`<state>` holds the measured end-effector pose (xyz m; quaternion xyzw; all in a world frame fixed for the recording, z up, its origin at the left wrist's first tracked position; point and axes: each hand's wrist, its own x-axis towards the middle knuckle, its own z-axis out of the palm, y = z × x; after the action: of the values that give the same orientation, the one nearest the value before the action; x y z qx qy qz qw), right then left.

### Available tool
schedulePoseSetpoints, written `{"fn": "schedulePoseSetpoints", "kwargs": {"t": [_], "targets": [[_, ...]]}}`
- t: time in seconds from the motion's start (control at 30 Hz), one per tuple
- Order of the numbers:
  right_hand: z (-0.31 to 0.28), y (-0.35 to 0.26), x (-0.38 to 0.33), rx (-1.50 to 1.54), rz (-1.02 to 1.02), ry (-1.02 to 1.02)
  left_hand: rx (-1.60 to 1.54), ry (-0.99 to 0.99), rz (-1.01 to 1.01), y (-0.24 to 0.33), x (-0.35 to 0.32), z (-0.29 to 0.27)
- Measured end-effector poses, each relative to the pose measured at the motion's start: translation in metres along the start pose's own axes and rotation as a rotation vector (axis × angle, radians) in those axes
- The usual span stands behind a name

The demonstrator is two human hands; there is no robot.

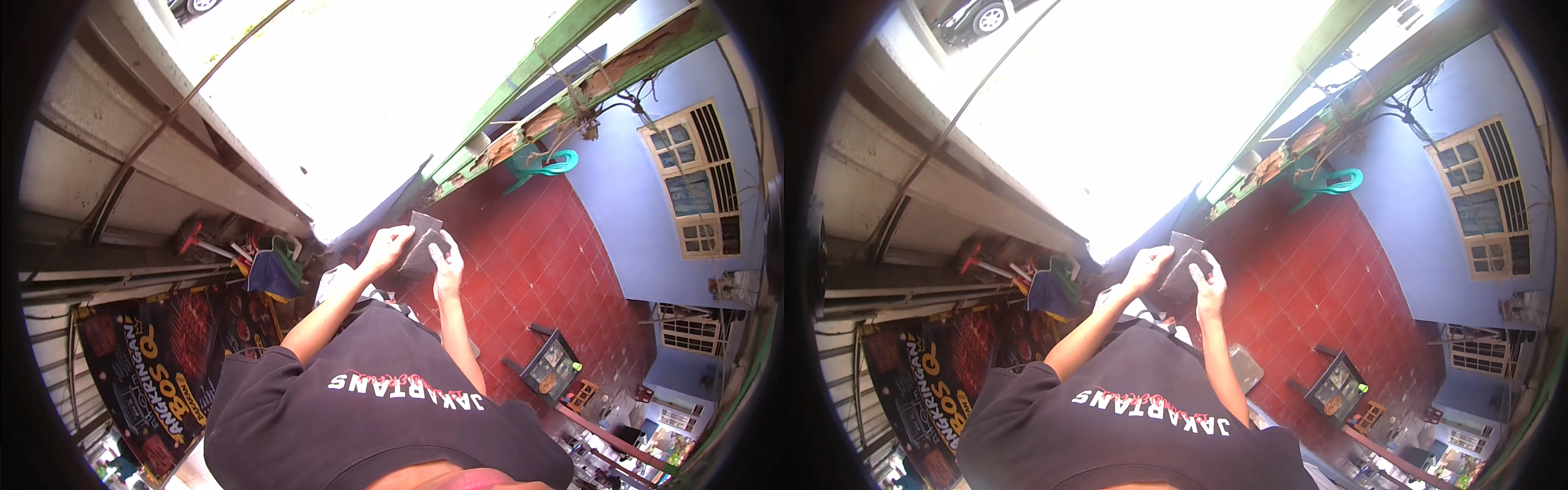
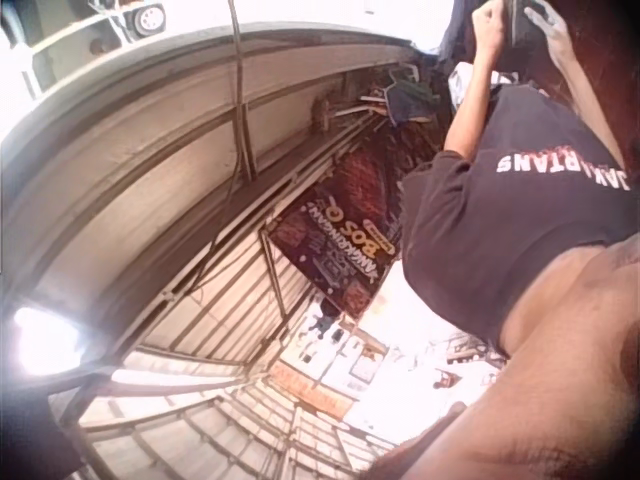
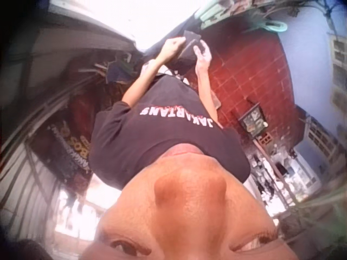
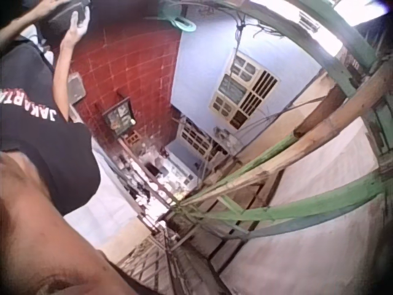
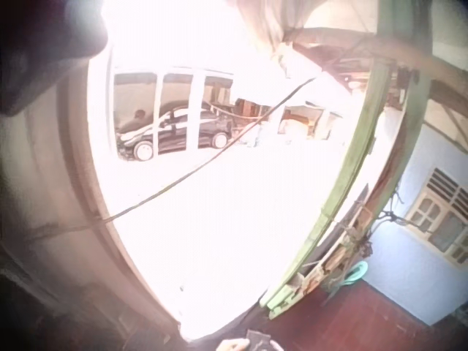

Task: The person scrapes old paint from a green wooden door frame using a metal scraper and a sanding block. They alternate between scraping and sanding different sections of the frame, occasionally sweeping debris from the floor with a broom.

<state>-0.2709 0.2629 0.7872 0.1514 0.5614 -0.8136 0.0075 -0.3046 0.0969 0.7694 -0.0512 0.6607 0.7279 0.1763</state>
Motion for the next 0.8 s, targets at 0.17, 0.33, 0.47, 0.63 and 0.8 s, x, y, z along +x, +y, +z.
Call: {"fn": "schedulePoseSetpoints", "kwargs": {"t": [0.17, 0.33, 0.47, 0.63, 0.8], "targets": [[-0.051, 0.005, 0.022, 0.094, -0.113, 0.403, 0.118, 0.342, 0.109, 0.044, 0.057, 0.009], [-0.071, 0.005, 0.008, 0.071, -0.074, 0.599, 0.204, 0.534, 0.666, 0.118, 0.191, 0.023], [-0.092, 0.030, -0.020, 0.020, -0.085, 0.699, 0.283, 0.462, 0.865, 0.292, 0.204, 0.066], [-0.069, 0.040, -0.051, 0.056, -0.069, 0.863, 0.059, 0.476, 1.042, 0.303, 0.234, 0.089], [-0.070, 0.088, -0.087, 0.058, -0.038, 0.991, 0.237, 0.406, 0.944, 0.177, 0.259, 0.082]]}}
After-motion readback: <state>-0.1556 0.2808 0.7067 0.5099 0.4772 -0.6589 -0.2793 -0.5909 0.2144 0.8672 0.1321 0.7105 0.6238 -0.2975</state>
